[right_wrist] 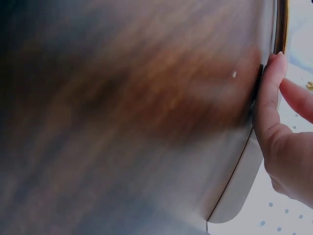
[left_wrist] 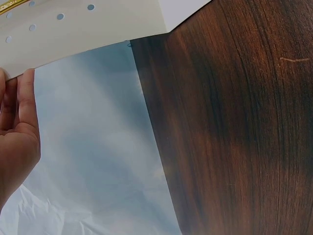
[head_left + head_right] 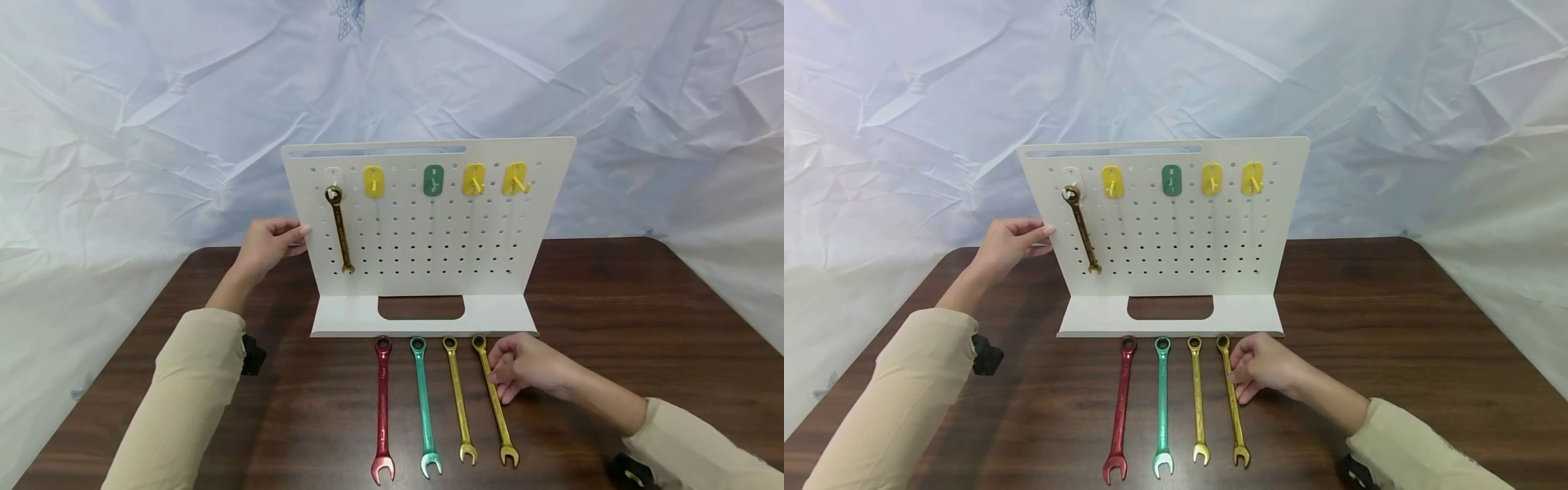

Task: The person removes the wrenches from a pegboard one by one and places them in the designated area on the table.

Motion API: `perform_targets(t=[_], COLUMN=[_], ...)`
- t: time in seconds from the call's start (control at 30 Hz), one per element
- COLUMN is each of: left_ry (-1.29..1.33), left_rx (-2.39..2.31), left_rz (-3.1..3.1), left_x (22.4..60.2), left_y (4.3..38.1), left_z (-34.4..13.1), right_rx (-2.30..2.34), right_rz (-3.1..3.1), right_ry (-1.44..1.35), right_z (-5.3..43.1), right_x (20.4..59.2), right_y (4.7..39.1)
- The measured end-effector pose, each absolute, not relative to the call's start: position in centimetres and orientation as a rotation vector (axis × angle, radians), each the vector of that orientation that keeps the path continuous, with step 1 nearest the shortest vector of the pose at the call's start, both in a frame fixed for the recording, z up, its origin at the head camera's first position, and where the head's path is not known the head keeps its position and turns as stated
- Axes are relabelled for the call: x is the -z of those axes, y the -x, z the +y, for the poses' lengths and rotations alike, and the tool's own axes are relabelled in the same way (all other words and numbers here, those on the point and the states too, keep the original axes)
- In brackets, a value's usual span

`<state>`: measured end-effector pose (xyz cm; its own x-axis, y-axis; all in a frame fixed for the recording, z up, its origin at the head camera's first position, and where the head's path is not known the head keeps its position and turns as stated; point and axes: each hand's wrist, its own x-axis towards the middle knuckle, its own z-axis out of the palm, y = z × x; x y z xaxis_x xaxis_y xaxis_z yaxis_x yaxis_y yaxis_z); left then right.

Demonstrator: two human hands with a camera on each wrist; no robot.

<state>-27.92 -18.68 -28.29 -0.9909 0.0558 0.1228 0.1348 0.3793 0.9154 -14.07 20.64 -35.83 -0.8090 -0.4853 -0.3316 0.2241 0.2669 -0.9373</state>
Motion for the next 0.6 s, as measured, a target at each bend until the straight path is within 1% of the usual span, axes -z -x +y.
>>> perform_targets(t=[0.6], left_ry=[0.144], left_rx=[1.711], left_rz=[-2.552], left_x=[28.19], left_y=[27.79], left_z=[-18.59], right_rx=[1.594], right_rz=[2.021], right_ry=[0.208], right_z=[20.80], right_x=[35.87], right_y=[14.36])
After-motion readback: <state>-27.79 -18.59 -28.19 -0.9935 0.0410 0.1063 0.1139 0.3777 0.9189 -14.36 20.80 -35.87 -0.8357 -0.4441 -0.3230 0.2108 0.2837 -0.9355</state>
